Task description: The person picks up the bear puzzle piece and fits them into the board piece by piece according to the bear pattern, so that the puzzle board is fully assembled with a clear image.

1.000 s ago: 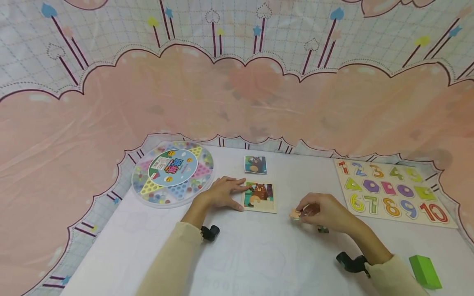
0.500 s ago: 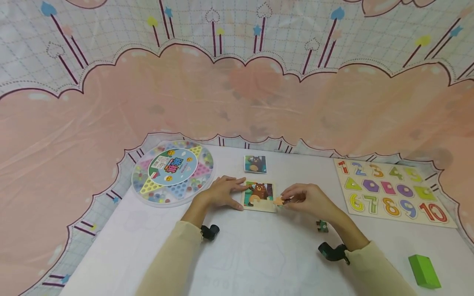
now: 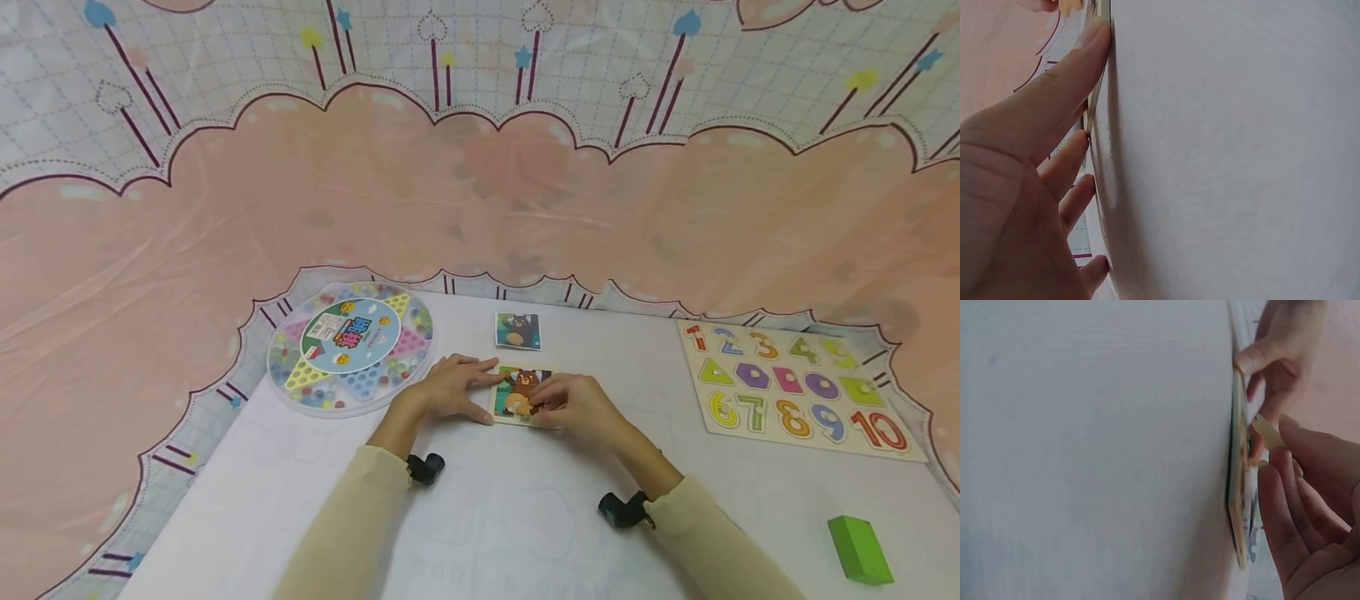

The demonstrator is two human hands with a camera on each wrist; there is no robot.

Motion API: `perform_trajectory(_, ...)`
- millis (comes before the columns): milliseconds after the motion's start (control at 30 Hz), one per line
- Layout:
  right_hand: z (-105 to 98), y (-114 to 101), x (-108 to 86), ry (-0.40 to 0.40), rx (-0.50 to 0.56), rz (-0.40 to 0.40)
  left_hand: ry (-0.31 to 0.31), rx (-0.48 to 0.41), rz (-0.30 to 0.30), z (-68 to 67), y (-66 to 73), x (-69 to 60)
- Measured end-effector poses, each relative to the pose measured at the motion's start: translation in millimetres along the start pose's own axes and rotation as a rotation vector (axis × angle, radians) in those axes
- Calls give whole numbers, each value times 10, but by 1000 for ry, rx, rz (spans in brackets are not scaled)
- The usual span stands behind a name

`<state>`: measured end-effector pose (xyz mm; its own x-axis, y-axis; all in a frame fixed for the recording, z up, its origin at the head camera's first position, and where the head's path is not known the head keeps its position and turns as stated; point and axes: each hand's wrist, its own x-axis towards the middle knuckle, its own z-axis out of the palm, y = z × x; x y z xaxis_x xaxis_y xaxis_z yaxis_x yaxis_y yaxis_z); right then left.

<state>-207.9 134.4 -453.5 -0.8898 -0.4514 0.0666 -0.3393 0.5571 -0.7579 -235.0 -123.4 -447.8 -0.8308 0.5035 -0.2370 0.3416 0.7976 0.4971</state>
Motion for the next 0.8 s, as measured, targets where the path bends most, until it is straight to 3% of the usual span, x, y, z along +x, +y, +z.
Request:
perform_trajectory(133, 81, 0, 47, 13, -16, -27, 0, 0, 5, -8, 3, -4)
perform_trajectory(367, 125, -30, 64, 31, -96, -3, -9, 4, 4, -18, 11, -15)
perform_trajectory(800, 118, -47, 117, -32, -134, 14, -9, -6, -6, -21, 15, -10)
